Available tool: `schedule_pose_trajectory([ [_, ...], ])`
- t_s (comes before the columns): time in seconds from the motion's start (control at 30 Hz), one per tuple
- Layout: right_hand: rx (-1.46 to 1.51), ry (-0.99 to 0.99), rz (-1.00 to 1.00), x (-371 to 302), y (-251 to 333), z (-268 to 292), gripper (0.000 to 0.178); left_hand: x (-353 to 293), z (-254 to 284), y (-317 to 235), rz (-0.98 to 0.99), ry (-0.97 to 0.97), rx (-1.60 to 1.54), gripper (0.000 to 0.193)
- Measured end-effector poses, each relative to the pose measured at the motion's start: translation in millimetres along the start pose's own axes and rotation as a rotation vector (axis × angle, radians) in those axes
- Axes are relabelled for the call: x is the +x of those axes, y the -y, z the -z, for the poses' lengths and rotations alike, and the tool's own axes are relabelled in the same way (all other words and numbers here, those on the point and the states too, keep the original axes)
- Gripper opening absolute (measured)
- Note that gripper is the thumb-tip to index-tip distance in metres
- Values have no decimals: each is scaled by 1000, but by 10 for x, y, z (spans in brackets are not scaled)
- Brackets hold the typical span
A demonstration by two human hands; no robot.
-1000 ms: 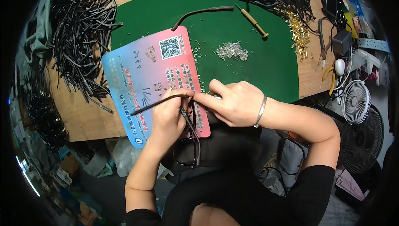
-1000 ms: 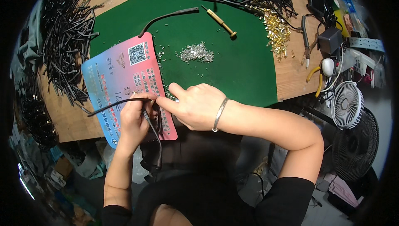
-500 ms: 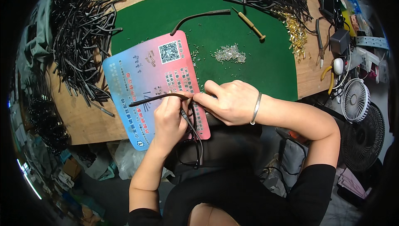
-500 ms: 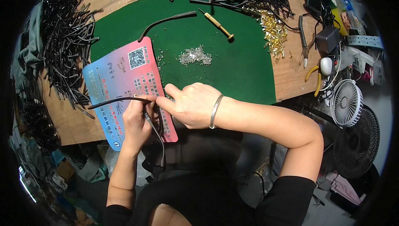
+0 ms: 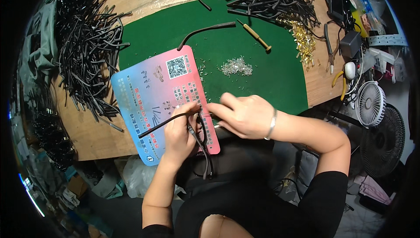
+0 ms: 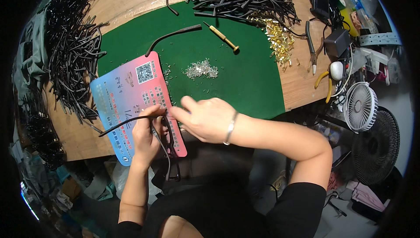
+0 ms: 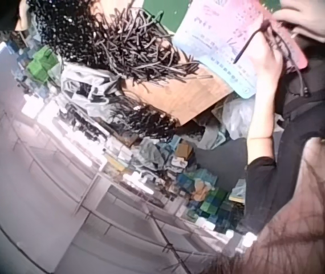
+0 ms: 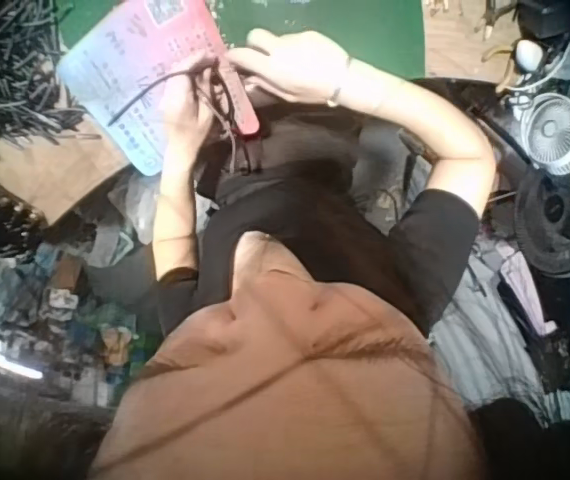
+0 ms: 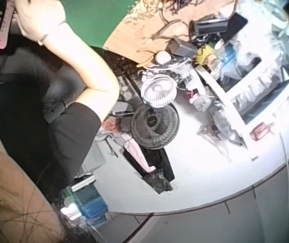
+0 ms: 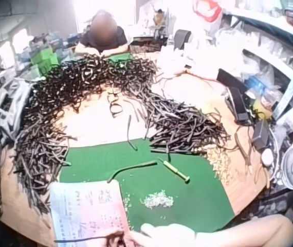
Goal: The person assembles eyeglasses by inserting small metal components into the frame arms using a small tool. They repeatedly pick up parts from the table, insert them into the frame, and place the assembled glasses back on the table.
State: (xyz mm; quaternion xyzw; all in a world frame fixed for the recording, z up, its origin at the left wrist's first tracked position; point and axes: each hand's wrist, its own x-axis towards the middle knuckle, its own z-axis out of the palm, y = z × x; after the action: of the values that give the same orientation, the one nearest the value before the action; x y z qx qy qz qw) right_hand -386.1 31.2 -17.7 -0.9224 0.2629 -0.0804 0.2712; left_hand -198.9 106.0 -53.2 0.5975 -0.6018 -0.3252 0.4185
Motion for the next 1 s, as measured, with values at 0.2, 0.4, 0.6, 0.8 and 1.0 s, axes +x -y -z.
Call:
schedule_pose_trajectory([
  [0.2, -3, 2, -186, -242, -45, 132, 37, 45, -49, 21, -69, -22, 46, 10],
  [0.4, -102, 38, -167, -83, 7, 50, 45, 469, 22, 7, -228, -177, 281, 10],
  [0.6, 25, 39, -337, -330, 44, 231, 44, 316, 103, 24, -155, -186, 199, 38],
  [0.8, -9, 11, -247, -360, 25, 196, 37, -113, 410, 67, -3, -55, 413, 38],
  [1.0, -198, -117, -205, -300, 17, 9, 40, -189, 400, -72, 410, -131, 45, 22],
])
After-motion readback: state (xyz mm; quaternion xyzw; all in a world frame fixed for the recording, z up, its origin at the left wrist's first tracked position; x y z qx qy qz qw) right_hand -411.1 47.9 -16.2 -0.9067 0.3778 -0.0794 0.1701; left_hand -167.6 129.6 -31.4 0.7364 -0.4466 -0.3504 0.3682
